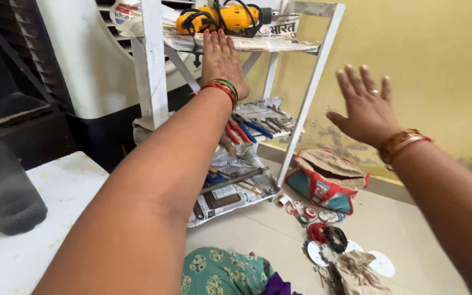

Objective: The person sits on the floor and assembles electrical components, including a metal pipe, wires, and a ceiling fan mount. They use a yellow power drill to tighten parts and organize tools on a nearby rack.

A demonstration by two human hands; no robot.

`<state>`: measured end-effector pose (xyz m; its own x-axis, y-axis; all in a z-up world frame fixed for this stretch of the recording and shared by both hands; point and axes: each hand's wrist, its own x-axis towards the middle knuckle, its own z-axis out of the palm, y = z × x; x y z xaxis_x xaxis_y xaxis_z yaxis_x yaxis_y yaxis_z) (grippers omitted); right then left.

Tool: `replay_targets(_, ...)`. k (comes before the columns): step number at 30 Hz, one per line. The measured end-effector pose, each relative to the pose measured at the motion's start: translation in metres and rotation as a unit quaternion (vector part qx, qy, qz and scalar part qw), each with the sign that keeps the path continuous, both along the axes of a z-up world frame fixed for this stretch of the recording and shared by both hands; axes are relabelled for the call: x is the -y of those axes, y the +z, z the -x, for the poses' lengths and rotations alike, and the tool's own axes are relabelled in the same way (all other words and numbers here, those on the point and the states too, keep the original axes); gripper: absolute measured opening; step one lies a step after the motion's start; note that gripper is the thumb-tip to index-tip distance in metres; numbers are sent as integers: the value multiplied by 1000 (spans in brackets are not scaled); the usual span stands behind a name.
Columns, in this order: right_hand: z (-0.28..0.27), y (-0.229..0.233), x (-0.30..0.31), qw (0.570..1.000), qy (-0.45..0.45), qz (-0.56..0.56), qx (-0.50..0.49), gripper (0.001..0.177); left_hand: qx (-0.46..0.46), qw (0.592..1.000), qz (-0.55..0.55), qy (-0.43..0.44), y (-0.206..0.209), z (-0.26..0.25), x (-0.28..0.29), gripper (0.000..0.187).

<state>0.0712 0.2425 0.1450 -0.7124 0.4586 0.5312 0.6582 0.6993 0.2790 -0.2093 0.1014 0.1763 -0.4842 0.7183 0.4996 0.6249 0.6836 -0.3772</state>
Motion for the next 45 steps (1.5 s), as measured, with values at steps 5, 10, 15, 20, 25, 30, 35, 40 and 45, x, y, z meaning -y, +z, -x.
replay_targets(5, -70, -16, -9, 999, -40, -31, 11, 95, 0, 998, -48, -34, -26, -35, -15, 97)
replay_targets(10, -110, -36, -36, 990, 90, -47, -99, 102, -17, 994, -44, -94, -34, -85, -14, 92)
replay_targets(15, -98, -53, -40, 962, 192, -84, -176, 97, -38, 987, -51, -149, -20, -123, 2, 85)
replay_targets(20, -67, -49, -18, 960, 207, -106, -155, 98, -116, 979, -72, -149, -12, -126, 31, 75)
replay_targets(25, -31, -50, -1, 967, 188, -118, -126, 102, -112, 982, -50, -141, -4, -102, 66, 75)
replay_targets(30, -12, -51, 10, 974, 179, -80, -114, 102, -129, 985, -64, -98, -7, -69, 90, 70)
replay_targets(35, -5, -50, 28, 973, 188, -76, -113, 103, -120, 991, -25, -47, -8, -53, 116, 76)
replay_targets(40, -18, -35, 63, 993, 98, -24, -57, 99, -89, 993, -14, -77, -21, -48, 129, 84)
replay_targets(45, -27, -27, 87, 997, 75, -11, -19, 97, -108, 990, -24, -83, -34, -46, 131, 80)
